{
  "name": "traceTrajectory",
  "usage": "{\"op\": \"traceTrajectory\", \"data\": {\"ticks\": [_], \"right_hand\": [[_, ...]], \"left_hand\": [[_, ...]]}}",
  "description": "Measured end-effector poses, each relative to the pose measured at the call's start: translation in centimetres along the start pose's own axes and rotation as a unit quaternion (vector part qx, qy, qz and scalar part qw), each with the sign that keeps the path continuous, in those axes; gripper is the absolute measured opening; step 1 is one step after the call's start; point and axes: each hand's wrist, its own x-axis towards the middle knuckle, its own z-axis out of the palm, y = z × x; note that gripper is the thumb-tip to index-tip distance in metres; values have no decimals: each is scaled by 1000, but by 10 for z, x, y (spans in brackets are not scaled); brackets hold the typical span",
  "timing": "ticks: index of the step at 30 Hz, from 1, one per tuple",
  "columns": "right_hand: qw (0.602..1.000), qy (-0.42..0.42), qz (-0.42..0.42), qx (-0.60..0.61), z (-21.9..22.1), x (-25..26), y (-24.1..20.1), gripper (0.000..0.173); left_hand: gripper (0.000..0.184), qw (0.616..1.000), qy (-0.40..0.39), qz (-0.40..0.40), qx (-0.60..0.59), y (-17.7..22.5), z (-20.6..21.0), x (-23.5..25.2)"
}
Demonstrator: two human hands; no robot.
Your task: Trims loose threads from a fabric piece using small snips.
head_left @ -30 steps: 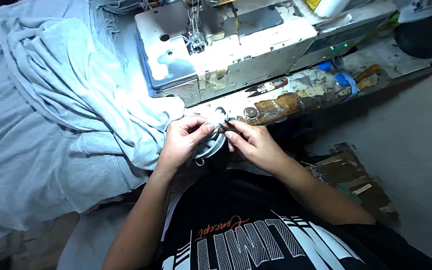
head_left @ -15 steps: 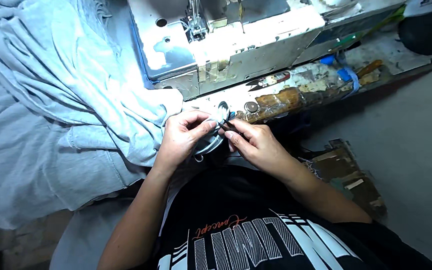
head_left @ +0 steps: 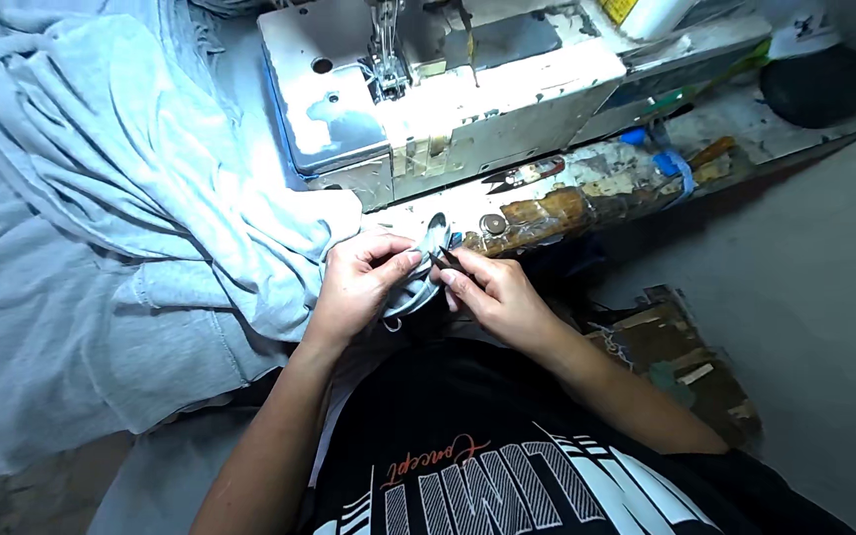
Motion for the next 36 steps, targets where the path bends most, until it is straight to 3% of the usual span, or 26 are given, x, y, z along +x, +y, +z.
{"op": "traceTrajectory", "data": {"ticks": [2,4,11,36], "right_hand": [[986,-38,-138,89,-8,-1,-7,23],[968,-78,-196,138,-17,-2,-15,25],[999,-3,-35,4,-10,0,3,23],[999,-4,28,-22,-2,-2,-4,24]], "left_hand": [[9,1000,-4,-2,4,-1,0,1],[9,1000,1,-8,-11,-2,0,1],[10,999,-12,-24,-40,3,-7,0],[8,998,-6,5,-58,-3,-6,-4]]}}
